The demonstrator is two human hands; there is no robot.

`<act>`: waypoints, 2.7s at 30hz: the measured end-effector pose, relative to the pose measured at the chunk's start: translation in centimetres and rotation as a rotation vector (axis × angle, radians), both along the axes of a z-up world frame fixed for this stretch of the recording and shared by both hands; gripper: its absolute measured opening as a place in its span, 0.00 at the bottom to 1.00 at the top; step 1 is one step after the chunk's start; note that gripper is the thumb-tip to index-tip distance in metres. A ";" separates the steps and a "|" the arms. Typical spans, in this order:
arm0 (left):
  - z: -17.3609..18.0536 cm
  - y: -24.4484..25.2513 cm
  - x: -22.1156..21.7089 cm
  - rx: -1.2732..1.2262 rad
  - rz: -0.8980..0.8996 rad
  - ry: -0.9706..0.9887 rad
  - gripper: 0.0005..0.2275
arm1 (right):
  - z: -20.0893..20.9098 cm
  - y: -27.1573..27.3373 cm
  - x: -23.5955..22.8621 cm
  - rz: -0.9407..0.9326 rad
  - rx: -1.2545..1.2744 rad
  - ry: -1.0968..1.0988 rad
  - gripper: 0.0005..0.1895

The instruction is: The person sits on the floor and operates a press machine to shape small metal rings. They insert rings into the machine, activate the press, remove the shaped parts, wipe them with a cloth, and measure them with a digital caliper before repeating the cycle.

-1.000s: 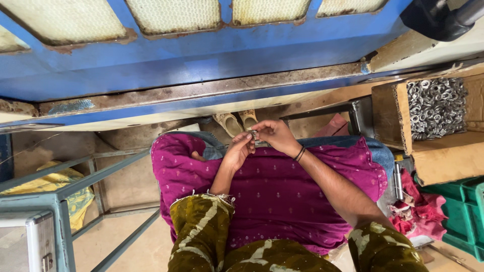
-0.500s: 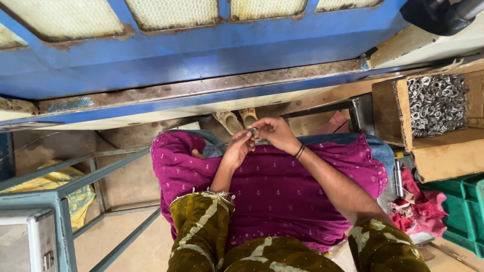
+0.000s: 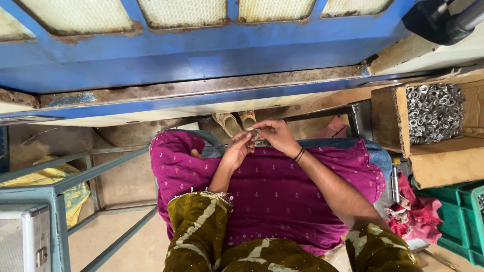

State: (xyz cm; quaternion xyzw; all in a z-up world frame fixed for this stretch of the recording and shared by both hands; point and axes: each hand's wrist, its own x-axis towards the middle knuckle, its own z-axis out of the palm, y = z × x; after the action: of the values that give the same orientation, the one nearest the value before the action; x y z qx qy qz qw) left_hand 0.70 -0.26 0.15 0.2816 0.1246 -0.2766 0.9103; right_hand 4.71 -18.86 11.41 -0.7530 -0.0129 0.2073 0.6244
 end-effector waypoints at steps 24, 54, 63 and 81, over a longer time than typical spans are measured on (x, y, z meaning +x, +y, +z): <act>27.8 -6.6 9.9 0.488 -0.028 -0.874 0.10 | 9.9 -13.6 2.8 -0.759 0.848 -0.125 0.11; 41.7 -27.4 21.1 0.405 0.007 -0.870 0.17 | 1.0 -22.0 5.0 -0.770 0.831 0.027 0.16; 44.6 -4.3 18.3 0.430 0.140 -0.808 0.14 | 21.0 -6.7 6.9 -0.224 1.092 -0.244 0.22; 46.2 28.4 14.6 1.298 1.018 -0.796 0.14 | 16.0 23.5 34.0 -0.028 0.582 -0.012 0.31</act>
State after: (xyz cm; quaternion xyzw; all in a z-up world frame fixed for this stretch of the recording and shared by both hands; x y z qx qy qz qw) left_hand 15.35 28.13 46.36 0.7237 0.0418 0.3997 0.5611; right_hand 38.74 4.60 27.46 -0.5435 -0.0652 0.1820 0.8169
